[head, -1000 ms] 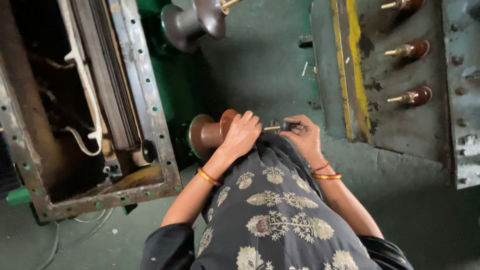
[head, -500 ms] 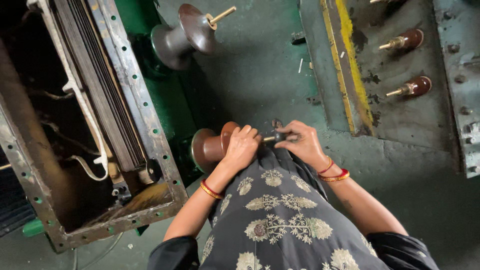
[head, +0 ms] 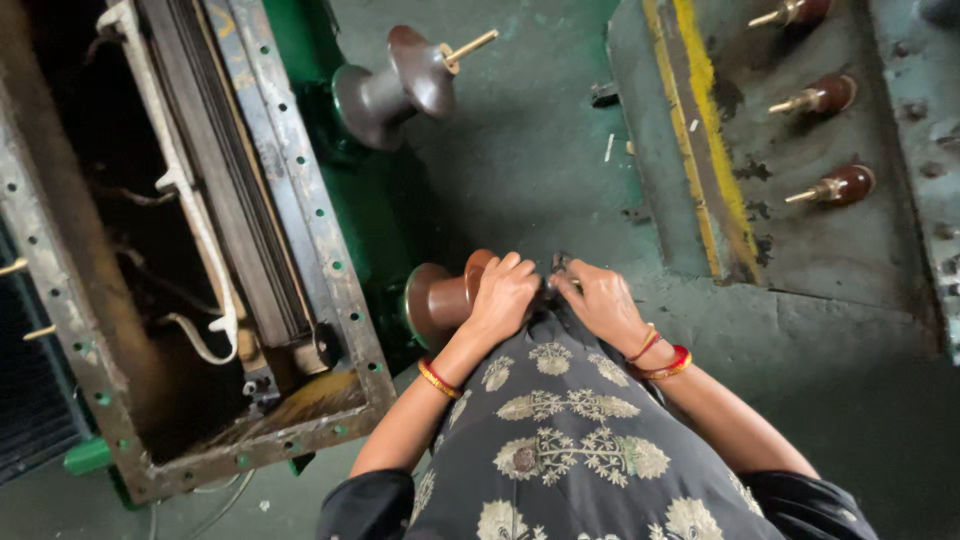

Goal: The person picks small metal rings and dark spherical components from a yellow bin and places them onto the protruding metal rods of a green machine. They repeatedly retrieve parts and attach them to the machine's fixtures.

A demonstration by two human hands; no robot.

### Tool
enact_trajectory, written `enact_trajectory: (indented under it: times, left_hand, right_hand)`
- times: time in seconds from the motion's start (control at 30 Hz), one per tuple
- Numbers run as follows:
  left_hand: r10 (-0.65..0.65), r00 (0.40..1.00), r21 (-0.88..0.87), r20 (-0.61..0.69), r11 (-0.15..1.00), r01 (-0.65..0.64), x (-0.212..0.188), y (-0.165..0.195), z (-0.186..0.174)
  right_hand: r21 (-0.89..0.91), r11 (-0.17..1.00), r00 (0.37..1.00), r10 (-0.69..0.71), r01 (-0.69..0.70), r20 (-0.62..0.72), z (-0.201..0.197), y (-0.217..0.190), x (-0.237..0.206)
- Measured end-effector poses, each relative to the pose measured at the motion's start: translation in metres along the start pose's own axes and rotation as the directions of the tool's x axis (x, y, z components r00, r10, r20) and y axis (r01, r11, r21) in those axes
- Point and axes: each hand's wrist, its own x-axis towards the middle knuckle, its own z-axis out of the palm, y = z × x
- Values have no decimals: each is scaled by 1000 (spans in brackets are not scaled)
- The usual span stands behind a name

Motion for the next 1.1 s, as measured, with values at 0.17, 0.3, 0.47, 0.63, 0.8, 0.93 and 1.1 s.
enact_trajectory:
  times: [0.17,0.3,0.47,0.63,0.8,0.93,1.1]
  left_hand:
    - [-149,989,-281,0,949,143,5,-5,-49]
    - [-203,977,-248,69,945,214,6,14,-61]
    - [-170,985,48,-4,984,170,9,36,-25]
    - [-250,966,287,70,932,220,-2,30,-10]
    - [-311,950,246,31,924,294,-3,27,-10]
    - [-326,945,247,28,918,310,-5,25,-13]
    - [-311,949,255,48,923,290,-6,17,-16]
  right_hand:
    - [14,993,987,116,-116,-115,15,-6,-4]
    - [77,981,975,185,-177,-120,23,0,-11]
    - [100,981,962,184,-166,-200,34,8,-11]
    - [105,983,954,174,-153,-244,43,10,-10]
    - [126,983,948,162,-131,-274,46,11,-13]
    - [151,982,945,154,-114,-287,47,11,-15]
    - [190,974,945,175,-125,-276,46,7,-16]
